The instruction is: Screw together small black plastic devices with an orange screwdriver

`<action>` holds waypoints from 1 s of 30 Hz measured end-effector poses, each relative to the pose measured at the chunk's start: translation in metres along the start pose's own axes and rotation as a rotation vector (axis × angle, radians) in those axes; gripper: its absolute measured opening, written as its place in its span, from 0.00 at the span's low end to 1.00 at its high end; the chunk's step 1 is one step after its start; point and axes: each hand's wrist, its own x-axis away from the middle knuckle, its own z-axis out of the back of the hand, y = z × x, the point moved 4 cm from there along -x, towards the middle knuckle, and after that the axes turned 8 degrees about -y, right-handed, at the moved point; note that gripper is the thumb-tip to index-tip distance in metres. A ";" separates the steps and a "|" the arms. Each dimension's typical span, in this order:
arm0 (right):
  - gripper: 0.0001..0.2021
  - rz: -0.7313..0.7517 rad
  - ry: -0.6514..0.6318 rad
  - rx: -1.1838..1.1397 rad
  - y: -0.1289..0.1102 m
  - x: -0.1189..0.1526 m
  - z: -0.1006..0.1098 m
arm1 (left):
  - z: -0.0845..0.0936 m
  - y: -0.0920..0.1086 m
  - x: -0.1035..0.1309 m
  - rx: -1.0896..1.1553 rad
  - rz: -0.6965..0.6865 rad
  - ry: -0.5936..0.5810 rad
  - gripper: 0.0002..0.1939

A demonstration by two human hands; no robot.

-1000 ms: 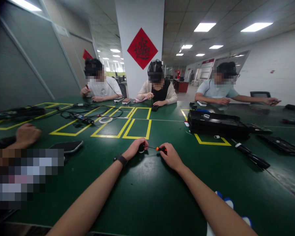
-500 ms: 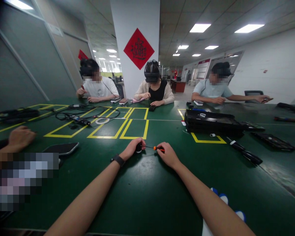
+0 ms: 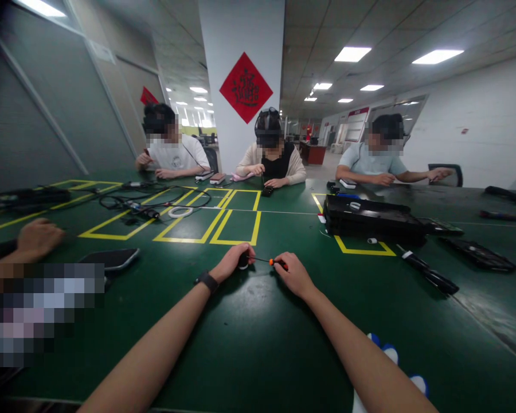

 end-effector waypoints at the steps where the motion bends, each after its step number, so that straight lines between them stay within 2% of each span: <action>1: 0.07 0.003 0.002 -0.005 0.000 0.000 0.000 | 0.000 0.000 0.000 -0.005 0.001 0.000 0.23; 10: 0.09 -0.040 0.003 -0.015 0.003 0.000 0.000 | 0.000 0.002 0.001 0.023 -0.033 -0.029 0.22; 13: 0.11 -0.013 -0.004 -0.002 0.002 -0.001 0.000 | 0.000 0.001 0.001 0.023 -0.023 -0.020 0.22; 20: 0.06 0.002 0.001 -0.018 0.000 0.001 0.000 | 0.000 0.000 0.001 0.073 -0.011 -0.025 0.22; 30: 0.11 0.005 0.001 0.010 0.000 -0.001 0.000 | -0.001 -0.001 0.001 0.069 -0.001 -0.018 0.23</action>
